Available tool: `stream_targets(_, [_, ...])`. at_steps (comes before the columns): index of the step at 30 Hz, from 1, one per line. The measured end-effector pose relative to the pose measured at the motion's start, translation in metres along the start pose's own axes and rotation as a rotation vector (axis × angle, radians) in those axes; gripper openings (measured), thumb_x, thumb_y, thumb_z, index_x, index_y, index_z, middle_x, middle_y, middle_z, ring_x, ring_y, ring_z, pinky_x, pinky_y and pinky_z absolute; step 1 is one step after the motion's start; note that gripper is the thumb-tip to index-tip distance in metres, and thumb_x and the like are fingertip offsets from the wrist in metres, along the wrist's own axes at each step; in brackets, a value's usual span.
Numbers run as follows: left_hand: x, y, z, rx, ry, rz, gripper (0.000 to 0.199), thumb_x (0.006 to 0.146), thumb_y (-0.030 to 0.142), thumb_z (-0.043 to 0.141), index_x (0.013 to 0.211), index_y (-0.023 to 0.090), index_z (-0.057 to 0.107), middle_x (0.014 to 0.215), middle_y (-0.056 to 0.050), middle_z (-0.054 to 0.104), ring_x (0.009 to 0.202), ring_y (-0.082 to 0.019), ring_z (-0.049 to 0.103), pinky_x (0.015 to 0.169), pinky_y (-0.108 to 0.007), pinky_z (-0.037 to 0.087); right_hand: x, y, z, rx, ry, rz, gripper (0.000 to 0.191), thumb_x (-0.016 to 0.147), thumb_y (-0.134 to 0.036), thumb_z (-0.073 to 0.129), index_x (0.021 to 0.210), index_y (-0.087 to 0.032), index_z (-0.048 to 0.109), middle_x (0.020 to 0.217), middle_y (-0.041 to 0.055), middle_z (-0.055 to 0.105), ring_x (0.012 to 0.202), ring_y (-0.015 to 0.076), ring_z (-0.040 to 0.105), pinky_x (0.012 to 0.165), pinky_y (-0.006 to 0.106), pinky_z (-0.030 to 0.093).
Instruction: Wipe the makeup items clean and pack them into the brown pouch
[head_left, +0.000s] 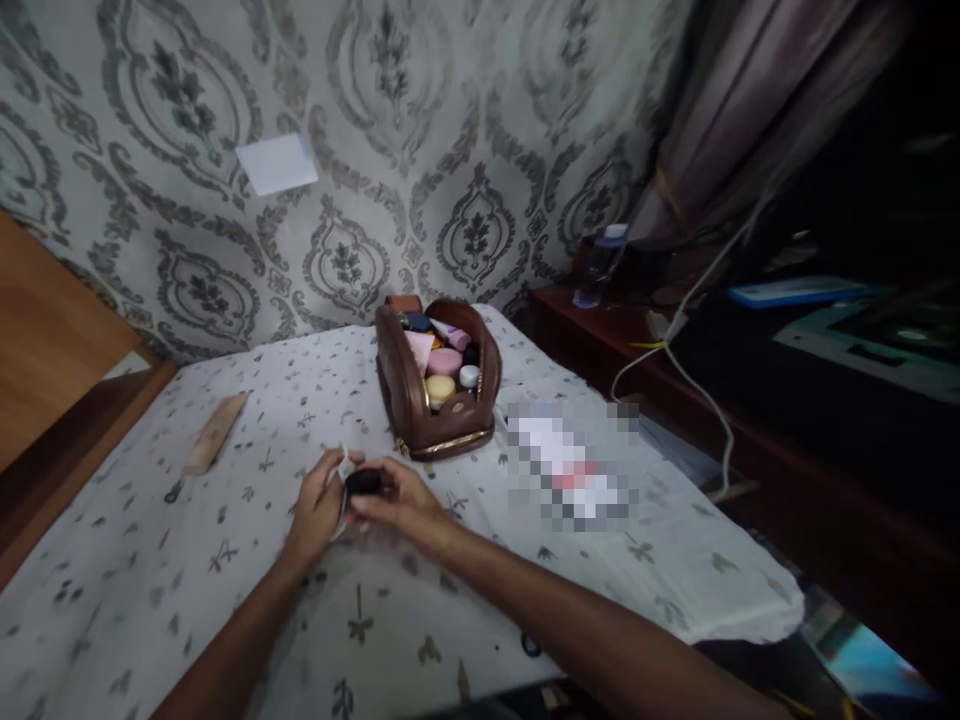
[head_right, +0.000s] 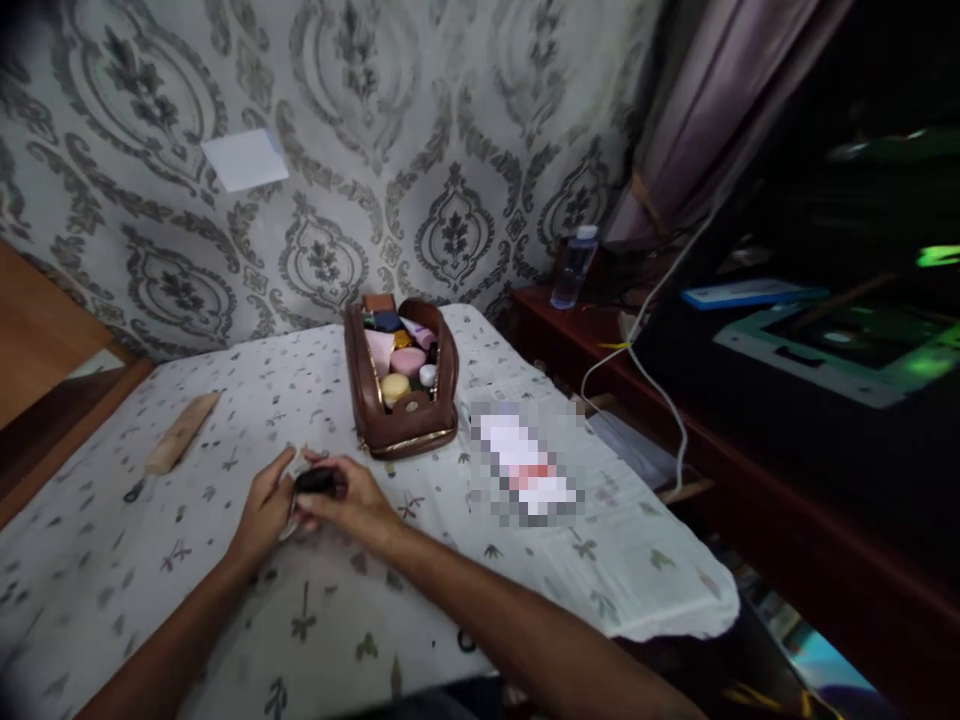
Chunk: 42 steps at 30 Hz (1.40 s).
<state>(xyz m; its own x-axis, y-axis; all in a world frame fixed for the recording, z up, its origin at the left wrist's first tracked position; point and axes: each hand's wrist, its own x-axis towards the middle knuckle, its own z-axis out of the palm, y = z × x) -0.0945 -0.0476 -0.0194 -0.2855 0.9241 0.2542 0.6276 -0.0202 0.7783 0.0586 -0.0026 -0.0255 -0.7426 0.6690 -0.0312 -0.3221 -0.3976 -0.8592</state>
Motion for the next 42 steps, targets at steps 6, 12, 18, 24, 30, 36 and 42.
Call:
stream_targets(6, [-0.008, 0.014, 0.002, -0.057, -0.052, 0.198, 0.036, 0.098, 0.035, 0.039, 0.118, 0.017, 0.063, 0.11, -0.009, 0.066, 0.105, -0.022, 0.061, 0.096, -0.035, 0.047, 0.006, -0.003, -0.003, 0.164, 0.082, 0.125, 0.059, 0.064, -0.061, 0.082, 0.096, -0.02, 0.055, 0.075, -0.0042, 0.063, 0.062, 0.0111, 0.064, 0.053, 0.021, 0.047])
stream_targets(12, [-0.012, 0.011, 0.007, 0.099, -0.038, 0.293, 0.034, 0.096, 0.041, 0.05, 0.119, 0.017, 0.058, 0.106, -0.009, 0.061, 0.1, -0.023, 0.06, 0.087, -0.034, 0.048, 0.004, -0.001, -0.002, 0.151, 0.112, 0.136, 0.058, 0.058, -0.065, 0.085, 0.087, -0.02, 0.062, 0.072, -0.0055, 0.06, 0.063, 0.0106, 0.056, 0.052, 0.023, 0.048])
stream_targets(18, [-0.012, 0.017, 0.005, 0.047, 0.054, 0.286, 0.041, 0.102, 0.045, 0.036, 0.074, 0.019, 0.053, 0.079, -0.003, 0.052, 0.075, -0.017, 0.052, 0.071, -0.03, 0.045, 0.001, -0.005, 0.002, 0.156, 0.051, 0.229, 0.06, 0.056, -0.07, 0.084, 0.071, -0.016, 0.063, 0.063, -0.0041, 0.058, 0.057, 0.0083, 0.052, 0.048, 0.019, 0.037])
stream_targets(24, [-0.011, 0.021, 0.0, -0.148, 0.006, 0.117, 0.047, 0.102, 0.05, 0.033, 0.091, 0.017, 0.064, 0.073, -0.002, 0.058, 0.07, -0.015, 0.055, 0.069, -0.028, 0.046, 0.001, -0.005, -0.002, 0.281, 0.01, 0.301, 0.051, 0.055, -0.054, 0.093, 0.078, -0.015, 0.069, 0.068, -0.0029, 0.066, 0.058, 0.0067, 0.056, 0.053, 0.018, 0.04])
stream_targets(30, [-0.008, 0.018, -0.002, -0.287, 0.087, -0.089, 0.032, 0.098, 0.039, 0.043, 0.122, 0.021, 0.056, 0.073, 0.003, 0.057, 0.058, -0.012, 0.049, 0.057, -0.023, 0.041, 0.002, -0.006, -0.003, 0.339, -0.041, 0.228, 0.043, 0.06, -0.041, 0.094, 0.086, -0.014, 0.074, 0.08, 0.0003, 0.072, 0.072, 0.008, 0.066, 0.066, 0.016, 0.051])
stream_targets(36, [-0.009, 0.017, 0.003, -0.28, 0.042, 0.039, 0.039, 0.101, 0.045, 0.037, 0.114, 0.019, 0.063, 0.098, -0.005, 0.068, 0.09, -0.017, 0.063, 0.084, -0.028, 0.049, 0.005, -0.006, -0.003, 0.38, 0.039, 0.14, 0.044, 0.056, -0.027, 0.096, 0.092, -0.019, 0.073, 0.094, -0.002, 0.073, 0.083, 0.0097, 0.069, 0.08, 0.022, 0.059])
stream_targets(42, [-0.013, 0.016, 0.006, -0.146, -0.006, 0.261, 0.047, 0.104, 0.049, 0.033, 0.121, 0.016, 0.061, 0.113, -0.011, 0.065, 0.11, -0.021, 0.06, 0.101, -0.035, 0.045, 0.005, -0.005, -0.006, 0.324, 0.107, 0.111, 0.041, 0.055, -0.03, 0.096, 0.084, -0.019, 0.069, 0.085, -0.0039, 0.069, 0.077, 0.0081, 0.066, 0.072, 0.02, 0.058])
